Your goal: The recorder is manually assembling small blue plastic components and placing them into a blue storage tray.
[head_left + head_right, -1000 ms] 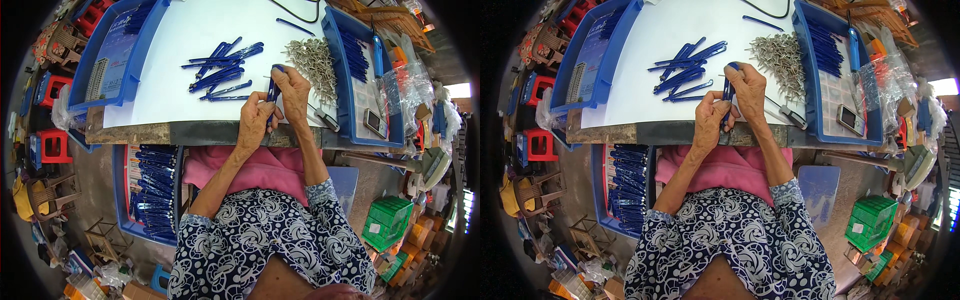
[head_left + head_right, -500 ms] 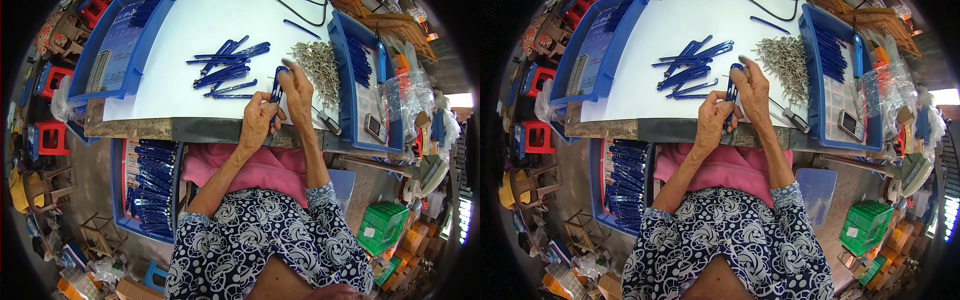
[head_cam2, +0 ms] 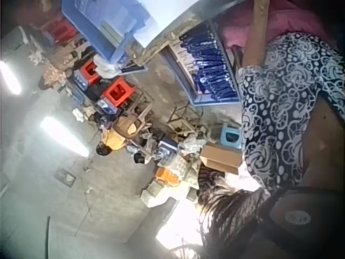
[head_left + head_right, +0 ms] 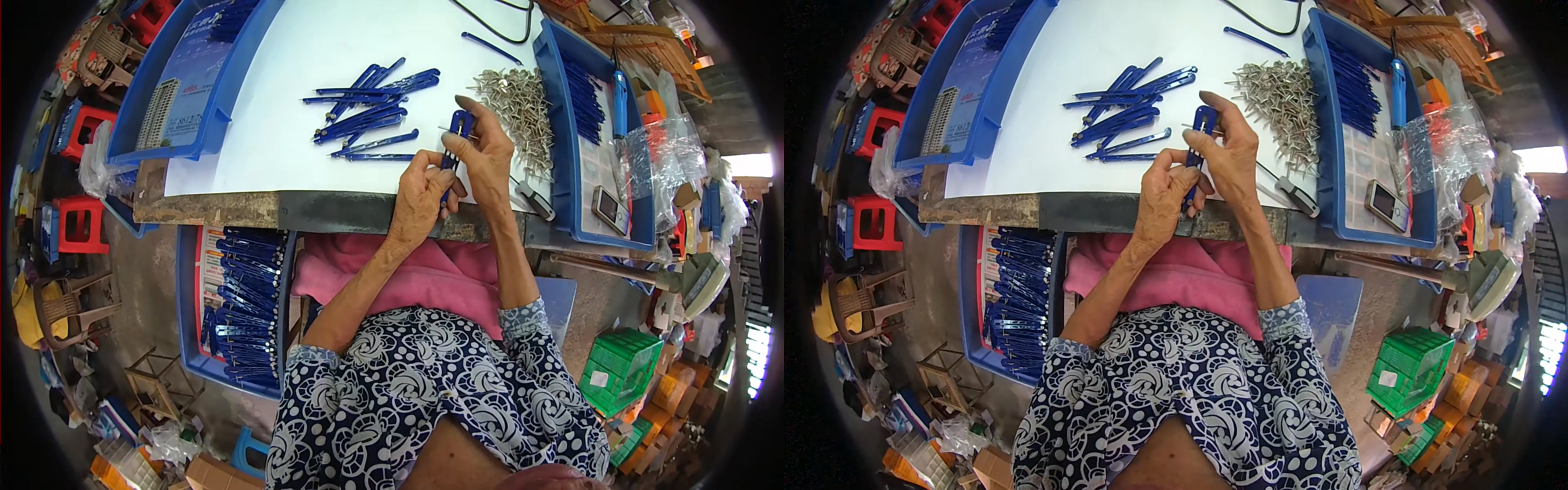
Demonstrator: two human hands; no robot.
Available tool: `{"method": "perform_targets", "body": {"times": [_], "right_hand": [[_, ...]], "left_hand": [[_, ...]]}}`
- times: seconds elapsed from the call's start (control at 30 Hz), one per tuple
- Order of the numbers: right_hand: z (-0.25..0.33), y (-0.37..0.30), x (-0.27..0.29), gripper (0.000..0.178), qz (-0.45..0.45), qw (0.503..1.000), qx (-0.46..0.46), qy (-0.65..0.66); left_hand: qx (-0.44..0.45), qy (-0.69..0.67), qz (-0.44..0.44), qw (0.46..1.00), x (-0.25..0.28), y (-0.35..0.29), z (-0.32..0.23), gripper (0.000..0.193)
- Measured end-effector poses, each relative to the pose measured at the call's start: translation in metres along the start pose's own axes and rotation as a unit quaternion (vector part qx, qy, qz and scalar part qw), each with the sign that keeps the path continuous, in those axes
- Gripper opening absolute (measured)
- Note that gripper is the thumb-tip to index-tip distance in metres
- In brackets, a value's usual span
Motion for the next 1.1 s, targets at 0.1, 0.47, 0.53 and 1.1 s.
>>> {"method": "perform_targets", "body": {"times": [0.1, 0.47, 0.53, 1.1], "right_hand": [[-0.009, 0.003, 0.001, 0.036, -0.011, 0.998, -0.060, 0.011], [-0.008, 0.005, 0.007, 0.035, -0.030, 0.998, -0.018, 0.046], [-0.020, 0.006, 0.003, 0.033, -0.036, 0.993, -0.041, 0.109], [-0.007, 0.003, -0.001, 0.047, 0.002, 1.000, 0.001, 0.017]], "left_hand": [[0.003, -0.011, 0.007, 1.000, -0.002, 0.001, 0.000, 0.013], [0.014, -0.015, 0.000, 1.000, -0.001, 0.001, -0.001, 0.013], [0.015, -0.012, 0.004, 1.000, -0.002, 0.001, -0.001, 0.013], [-0.002, -0.015, -0.003, 1.000, 0.002, 0.000, 0.002, 0.012]]}}
Point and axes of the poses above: each hand's wrist, its own y-axis towards the middle knuckle, its own x-axis out of the back of the hand, z = x × y, the point moved 5 cm from there along y, towards the middle knuckle, and after that the axes turned 6 degrees about z, right-handed, at the moved point
